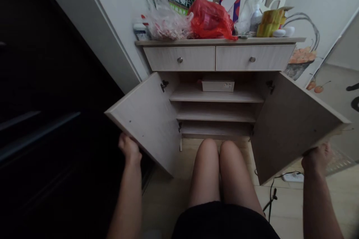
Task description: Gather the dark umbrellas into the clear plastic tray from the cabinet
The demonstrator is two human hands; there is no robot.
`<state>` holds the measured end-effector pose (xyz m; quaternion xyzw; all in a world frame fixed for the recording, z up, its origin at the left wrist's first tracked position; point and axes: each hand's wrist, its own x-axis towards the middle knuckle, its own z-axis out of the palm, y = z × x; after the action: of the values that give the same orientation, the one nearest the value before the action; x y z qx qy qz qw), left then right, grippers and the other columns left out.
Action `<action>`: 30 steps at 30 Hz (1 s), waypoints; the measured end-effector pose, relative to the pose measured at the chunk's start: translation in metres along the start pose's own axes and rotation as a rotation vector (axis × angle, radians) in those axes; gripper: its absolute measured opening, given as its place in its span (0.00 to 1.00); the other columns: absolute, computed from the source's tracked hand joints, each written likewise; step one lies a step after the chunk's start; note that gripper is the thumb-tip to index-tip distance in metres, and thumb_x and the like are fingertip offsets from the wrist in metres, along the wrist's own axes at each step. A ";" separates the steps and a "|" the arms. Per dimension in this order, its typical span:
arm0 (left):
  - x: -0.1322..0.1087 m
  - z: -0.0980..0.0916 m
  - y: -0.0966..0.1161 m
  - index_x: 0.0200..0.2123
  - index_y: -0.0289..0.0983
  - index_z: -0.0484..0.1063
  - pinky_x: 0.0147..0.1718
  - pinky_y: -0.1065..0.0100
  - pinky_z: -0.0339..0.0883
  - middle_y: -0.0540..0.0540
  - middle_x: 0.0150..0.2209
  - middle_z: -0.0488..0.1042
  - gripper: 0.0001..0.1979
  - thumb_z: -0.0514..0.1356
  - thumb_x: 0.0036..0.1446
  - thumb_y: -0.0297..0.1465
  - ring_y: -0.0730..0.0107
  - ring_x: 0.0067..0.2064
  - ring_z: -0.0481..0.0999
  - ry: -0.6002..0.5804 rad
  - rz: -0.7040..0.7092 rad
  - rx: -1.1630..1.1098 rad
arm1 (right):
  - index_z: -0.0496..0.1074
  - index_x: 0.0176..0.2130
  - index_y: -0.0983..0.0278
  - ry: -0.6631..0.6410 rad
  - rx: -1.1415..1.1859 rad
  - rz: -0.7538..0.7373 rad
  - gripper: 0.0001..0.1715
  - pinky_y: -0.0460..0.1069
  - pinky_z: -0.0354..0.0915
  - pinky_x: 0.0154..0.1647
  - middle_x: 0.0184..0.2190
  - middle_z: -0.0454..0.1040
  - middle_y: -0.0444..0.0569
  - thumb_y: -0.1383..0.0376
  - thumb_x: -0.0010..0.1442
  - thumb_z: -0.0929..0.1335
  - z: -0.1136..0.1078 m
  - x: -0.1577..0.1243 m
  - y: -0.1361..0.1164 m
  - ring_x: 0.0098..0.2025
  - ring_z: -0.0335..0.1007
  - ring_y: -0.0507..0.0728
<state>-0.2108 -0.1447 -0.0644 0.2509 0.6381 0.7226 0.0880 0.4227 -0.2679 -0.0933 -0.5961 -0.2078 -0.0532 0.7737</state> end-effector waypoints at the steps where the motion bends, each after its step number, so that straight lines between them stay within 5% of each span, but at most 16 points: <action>1: -0.010 0.001 -0.001 0.33 0.37 0.69 0.46 0.62 0.71 0.50 0.30 0.73 0.11 0.52 0.59 0.36 0.65 0.39 0.75 -0.008 -0.002 -0.006 | 0.60 0.23 0.57 -0.021 0.025 0.029 0.32 0.53 0.56 0.23 0.19 0.60 0.44 0.33 0.51 0.62 0.004 -0.006 0.000 0.20 0.54 0.54; 9: -0.069 0.031 -0.007 0.39 0.36 0.75 0.42 0.62 0.71 0.40 0.37 0.80 0.19 0.56 0.57 0.45 0.58 0.41 0.79 -0.377 0.324 0.136 | 0.60 0.25 0.61 -0.316 -0.154 -0.176 0.34 0.49 0.54 0.29 0.21 0.58 0.41 0.37 0.61 0.58 0.010 -0.048 -0.018 0.26 0.54 0.52; 16: -0.115 0.100 0.010 0.36 0.36 0.75 0.40 0.66 0.70 0.42 0.35 0.80 0.12 0.56 0.59 0.37 0.62 0.37 0.79 -0.640 0.417 0.111 | 0.73 0.39 0.64 -0.584 -0.124 -0.254 0.30 0.53 0.66 0.41 0.35 0.76 0.53 0.42 0.64 0.60 0.045 -0.077 -0.031 0.39 0.72 0.59; 23: -0.150 0.175 0.029 0.39 0.34 0.77 0.41 0.69 0.67 0.40 0.39 0.81 0.10 0.56 0.63 0.30 0.64 0.40 0.79 -0.760 0.456 0.245 | 0.75 0.41 0.65 -0.831 -0.078 -0.301 0.29 0.51 0.67 0.41 0.37 0.76 0.54 0.46 0.66 0.59 0.133 -0.114 -0.047 0.38 0.73 0.57; 30: -0.151 0.215 0.044 0.39 0.34 0.77 0.41 0.67 0.65 0.37 0.39 0.81 0.09 0.58 0.64 0.31 0.61 0.41 0.80 -0.852 0.494 0.396 | 0.76 0.43 0.65 -0.927 -0.448 -0.304 0.22 0.47 0.60 0.37 0.41 0.77 0.53 0.56 0.70 0.58 0.237 -0.143 -0.070 0.38 0.73 0.56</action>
<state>0.0295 -0.0305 -0.0464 0.6768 0.5919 0.4216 0.1174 0.2084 -0.0875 -0.0375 -0.6707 -0.5952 0.0612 0.4383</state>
